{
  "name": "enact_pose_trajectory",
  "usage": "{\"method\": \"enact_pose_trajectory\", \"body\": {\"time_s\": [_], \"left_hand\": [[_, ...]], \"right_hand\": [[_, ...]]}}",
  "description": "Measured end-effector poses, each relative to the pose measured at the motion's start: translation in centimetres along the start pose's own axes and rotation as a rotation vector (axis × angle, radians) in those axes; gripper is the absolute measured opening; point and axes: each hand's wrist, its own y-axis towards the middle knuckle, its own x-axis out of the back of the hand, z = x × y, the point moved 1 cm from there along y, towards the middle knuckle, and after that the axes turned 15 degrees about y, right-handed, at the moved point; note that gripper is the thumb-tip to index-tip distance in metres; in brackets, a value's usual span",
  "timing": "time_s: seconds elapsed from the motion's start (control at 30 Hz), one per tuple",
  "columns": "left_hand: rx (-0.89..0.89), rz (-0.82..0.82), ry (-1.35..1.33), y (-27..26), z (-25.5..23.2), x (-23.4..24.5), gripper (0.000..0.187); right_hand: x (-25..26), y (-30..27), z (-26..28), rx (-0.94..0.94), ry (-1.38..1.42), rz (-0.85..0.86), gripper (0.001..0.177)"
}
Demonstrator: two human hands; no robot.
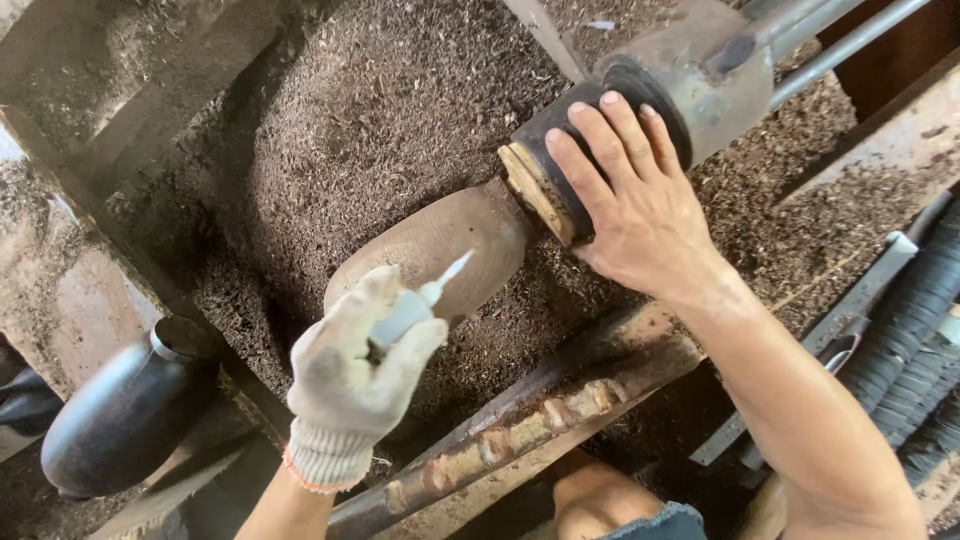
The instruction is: The person applies liquid from a squeeze bottle onto a wooden workpiece mounted on a lathe, turning the workpiece by hand to reach different spots, then steadies it and holds a turning tool against the spinning wood to shape its surface.
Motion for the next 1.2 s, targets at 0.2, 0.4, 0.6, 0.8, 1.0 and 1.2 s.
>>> {"method": "enact_pose_trajectory", "body": {"time_s": [0.2, 0.4, 0.6, 0.8, 1.0, 1.2], "left_hand": [[-0.063, -0.075, 0.122, 1.1, -2.9, 0.4, 0.044], [-0.051, -0.089, 0.096, 1.9, -2.4, 0.5, 0.03], [-0.066, -0.051, 0.122, 0.7, -1.2, -0.4, 0.021], [-0.042, -0.075, 0.158, 1.9, -2.4, 0.3, 0.028], [-0.112, -0.066, 0.132, 1.1, -3.0, 0.1, 0.039], [-0.082, -0.051, 0.199, 1.0, -3.3, 0.1, 0.045]], "right_hand": [[0.2, -0.2, -0.1, 0.021, 0.025, -0.025, 0.108], [-0.3, -0.9, -0.4, 0.032, 0.043, -0.078, 0.106], [-0.9, -1.6, -0.5, 0.017, 0.016, -0.089, 0.105], [-1.1, -2.0, -0.4, 0.027, -0.039, -0.116, 0.104], [-4.1, -3.8, -2.4, 0.043, -0.091, -0.172, 0.101], [-3.7, -3.6, -2.2, 0.03, -0.1, -0.167, 0.101]]}}
